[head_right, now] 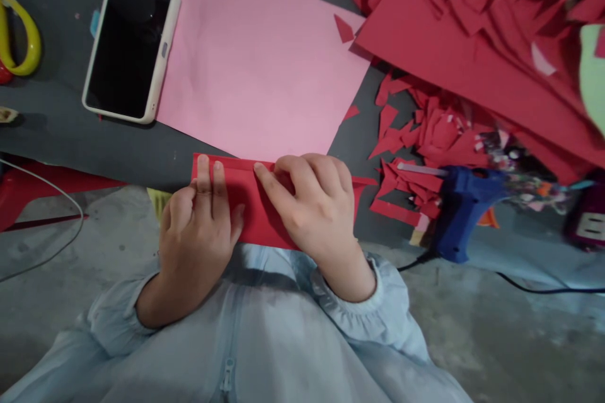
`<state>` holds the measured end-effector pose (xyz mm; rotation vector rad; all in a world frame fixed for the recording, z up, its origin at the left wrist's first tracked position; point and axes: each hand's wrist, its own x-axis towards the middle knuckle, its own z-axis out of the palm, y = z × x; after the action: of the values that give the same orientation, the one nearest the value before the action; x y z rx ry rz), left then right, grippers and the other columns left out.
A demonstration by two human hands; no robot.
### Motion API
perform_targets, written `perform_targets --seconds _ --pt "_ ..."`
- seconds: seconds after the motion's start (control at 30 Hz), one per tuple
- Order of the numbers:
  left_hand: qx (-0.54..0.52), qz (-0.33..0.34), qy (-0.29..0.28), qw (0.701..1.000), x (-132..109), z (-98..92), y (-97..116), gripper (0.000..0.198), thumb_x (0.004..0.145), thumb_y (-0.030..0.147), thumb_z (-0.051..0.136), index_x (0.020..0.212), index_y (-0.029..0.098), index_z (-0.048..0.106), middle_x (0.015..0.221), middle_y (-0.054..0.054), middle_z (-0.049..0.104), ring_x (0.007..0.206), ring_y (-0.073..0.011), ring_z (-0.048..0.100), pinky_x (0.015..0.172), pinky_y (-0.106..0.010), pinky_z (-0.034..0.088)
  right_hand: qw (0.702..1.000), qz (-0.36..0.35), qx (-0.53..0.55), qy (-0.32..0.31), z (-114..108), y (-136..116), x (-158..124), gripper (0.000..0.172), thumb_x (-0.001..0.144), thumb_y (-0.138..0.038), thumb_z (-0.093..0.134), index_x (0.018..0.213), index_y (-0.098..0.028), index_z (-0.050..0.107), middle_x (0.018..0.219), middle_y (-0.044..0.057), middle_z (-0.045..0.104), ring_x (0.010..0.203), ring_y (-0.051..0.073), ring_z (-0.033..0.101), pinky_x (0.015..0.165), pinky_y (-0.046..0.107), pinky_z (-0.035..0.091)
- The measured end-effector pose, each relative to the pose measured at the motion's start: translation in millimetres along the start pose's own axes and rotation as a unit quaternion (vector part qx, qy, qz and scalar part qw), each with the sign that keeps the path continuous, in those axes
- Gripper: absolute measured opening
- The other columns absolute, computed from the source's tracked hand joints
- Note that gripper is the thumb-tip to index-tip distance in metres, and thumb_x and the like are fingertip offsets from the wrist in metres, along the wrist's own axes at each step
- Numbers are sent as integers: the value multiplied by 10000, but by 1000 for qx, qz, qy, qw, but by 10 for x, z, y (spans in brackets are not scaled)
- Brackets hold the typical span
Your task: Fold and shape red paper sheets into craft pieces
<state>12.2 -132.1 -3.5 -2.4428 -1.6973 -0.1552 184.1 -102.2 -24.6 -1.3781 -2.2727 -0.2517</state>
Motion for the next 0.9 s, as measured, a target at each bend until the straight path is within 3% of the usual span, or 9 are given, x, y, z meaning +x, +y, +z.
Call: perform_targets --seconds 0.27,0.47,0.6,0.9 --pt "-6 -11 27 1000 -4 62 9 543 975 359 520 1354 -29 554 1365 -273 591 864 -250 643 740 -379 503 1000 3 -5 -6 -3 4 2 212 928 -133 609 1065 -249 723 900 28 709 834 167 568 781 332 413" --pt "42 -8 53 998 9 105 17 456 979 350 528 1349 92 596 1305 -220 659 793 -209 615 742 -360 510 1000 -8 -12 -1 -4 7 27 186 926 -137 623 1051 -231 722 884 28 710 826 164 560 780 325 410" --pt "69 7 44 997 4 89 24 462 972 336 562 1410 191 554 1306 -209 661 773 -189 595 736 -361 521 1000 14 -7 -3 5 -5 18 186 925 -158 635 1058 -257 719 898 18 711 846 165 558 792 334 395" --pt "20 -12 -7 1000 -12 67 23 554 950 287 591 1488 243 464 1367 -206 619 788 -197 572 736 -389 545 999 39 -3 -4 -17 -30 48 180 925 -155 638 1041 -266 718 873 11 705 834 160 552 791 328 394"
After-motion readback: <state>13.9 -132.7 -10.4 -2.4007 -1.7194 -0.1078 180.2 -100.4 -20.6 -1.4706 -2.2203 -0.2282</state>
